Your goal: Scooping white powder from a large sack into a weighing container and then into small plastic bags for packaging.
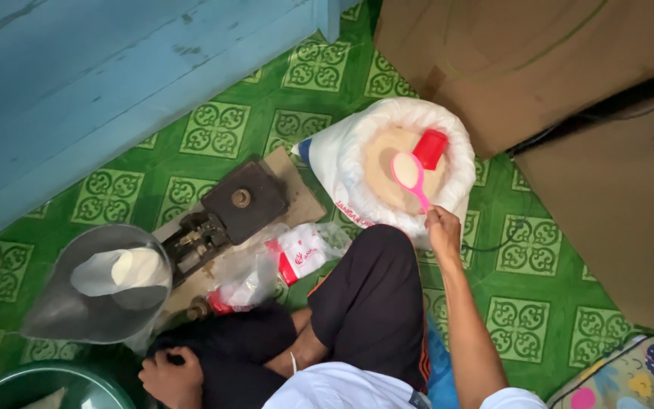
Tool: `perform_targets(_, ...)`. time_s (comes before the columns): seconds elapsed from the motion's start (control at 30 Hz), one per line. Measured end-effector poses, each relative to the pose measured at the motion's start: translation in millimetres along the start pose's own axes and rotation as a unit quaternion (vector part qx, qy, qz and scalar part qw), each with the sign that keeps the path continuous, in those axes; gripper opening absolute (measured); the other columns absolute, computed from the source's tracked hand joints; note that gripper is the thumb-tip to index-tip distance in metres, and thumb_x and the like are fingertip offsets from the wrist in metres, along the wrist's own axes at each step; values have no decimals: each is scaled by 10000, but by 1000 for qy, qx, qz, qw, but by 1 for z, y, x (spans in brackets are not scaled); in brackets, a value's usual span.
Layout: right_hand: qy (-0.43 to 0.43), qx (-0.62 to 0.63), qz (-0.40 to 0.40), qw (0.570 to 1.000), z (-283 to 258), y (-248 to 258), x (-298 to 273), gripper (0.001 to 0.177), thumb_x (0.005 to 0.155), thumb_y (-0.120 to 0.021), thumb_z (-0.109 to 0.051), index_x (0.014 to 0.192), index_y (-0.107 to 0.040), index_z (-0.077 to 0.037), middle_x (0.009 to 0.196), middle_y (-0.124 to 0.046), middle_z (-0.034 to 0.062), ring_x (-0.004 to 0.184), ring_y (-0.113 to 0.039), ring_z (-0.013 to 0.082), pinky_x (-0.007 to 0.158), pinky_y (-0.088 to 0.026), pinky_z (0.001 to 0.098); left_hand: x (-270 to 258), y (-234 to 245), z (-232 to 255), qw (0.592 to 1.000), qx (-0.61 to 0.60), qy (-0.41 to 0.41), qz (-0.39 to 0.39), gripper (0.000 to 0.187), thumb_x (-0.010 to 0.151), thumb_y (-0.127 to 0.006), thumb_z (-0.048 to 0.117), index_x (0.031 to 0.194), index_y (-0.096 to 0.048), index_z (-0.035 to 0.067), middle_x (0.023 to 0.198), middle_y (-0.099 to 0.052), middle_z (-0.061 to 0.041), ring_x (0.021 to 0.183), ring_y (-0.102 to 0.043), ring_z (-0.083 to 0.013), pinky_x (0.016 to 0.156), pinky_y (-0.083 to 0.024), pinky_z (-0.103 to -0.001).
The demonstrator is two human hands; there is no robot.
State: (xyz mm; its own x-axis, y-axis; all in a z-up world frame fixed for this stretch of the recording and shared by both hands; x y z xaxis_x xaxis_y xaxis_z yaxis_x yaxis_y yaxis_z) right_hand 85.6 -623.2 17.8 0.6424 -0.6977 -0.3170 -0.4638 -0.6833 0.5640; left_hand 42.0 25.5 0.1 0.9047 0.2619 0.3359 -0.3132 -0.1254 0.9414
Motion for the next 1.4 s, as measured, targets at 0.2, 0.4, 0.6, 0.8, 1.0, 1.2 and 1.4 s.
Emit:
perform_targets(0.2, 45, -29, 4, 999, -33, 13, -11, 244, 868, -526, -283, 869, -749, -184, 599, -584, -1, 580, -547, 151, 595, -412, 310, 2, 14, 8, 998, -23, -16, 51, 146, 844, -621, 137, 774, -622, 9, 804, -469, -197, 747, -504, -415, 569, -362, -518)
perform_targets(0.4, 200, -1, -79, 977, -84, 25, -13, 190, 892, -567, -190, 826, -740, -146, 623, -482, -72, 598, -431, 66, 576, -324, 252, 3, 16, 9, 998, -20, 2, 58, 187, 830, -597, 175, 775, -643, 2, 825, -533, -204, 731, -513, -414, 560, -379, -520)
perform_targets(0.6, 260, -113, -134, 950, -168, 36, -32, 178, 927, -624, -276, 930, -781, -192, 636, -527, -68, 598, -363, 71, 560, -261, 258, 8, 24, 10, 999, -27, 34, 20, 202, 818, -571, 216, 829, -686, 50, 812, -549, -184, 762, -542, -387, 577, -413, -497)
perform_targets(0.8, 313, -103, -246, 911, -280, 19, -88, 189, 948, -645, -180, 943, -756, -27, 924, -721, 21, 824, -580, 75, 745, -441, 228, 11, 24, 6, 994, -92, 64, 0, 180, 789, -557, 211, 748, -637, 56, 793, -542, -172, 734, -518, -406, 596, -384, -524)
perform_targets(1.0, 327, -160, -296, 883, -350, -24, -146, 202, 955, -624, -183, 924, -759, -36, 626, -522, -2, 545, -381, 83, 481, -304, 264, 11, 23, 4, 988, -130, 81, 1, 139, 784, -547, 220, 742, -597, 97, 798, -521, -138, 754, -518, -383, 593, -390, -515)
perform_targets(1.2, 337, -294, -283, 849, -397, -85, -189, 226, 910, -646, -280, 931, -803, -119, 610, -577, -3, 547, -377, 117, 515, -301, 298, 13, 26, 1, 979, -178, 98, 16, 105, 749, -570, 193, 719, -576, 93, 777, -486, -126, 744, -485, -378, 621, -372, -510)
perform_targets(1.4, 337, -319, -330, 822, -422, -137, -225, 243, 839, -693, -277, 1004, -836, -170, 630, -623, -2, 575, -372, 130, 538, -280, 301, 9, 13, -4, 970, -204, 129, -33, 113, 688, -639, 260, 710, -579, 167, 798, -509, -74, 782, -504, -343, 662, -396, -487)
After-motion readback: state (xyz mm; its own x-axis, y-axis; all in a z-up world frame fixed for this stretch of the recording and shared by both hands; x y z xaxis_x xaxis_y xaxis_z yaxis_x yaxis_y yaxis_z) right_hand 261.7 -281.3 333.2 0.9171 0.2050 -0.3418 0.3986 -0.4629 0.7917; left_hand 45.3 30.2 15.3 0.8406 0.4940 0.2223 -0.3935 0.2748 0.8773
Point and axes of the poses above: each hand's wrist, its own x-axis towards the middle knuckle, its own y-axis out of the back of the hand, z = x × y, the point moved 5 cm from there along x, towards the middle knuckle
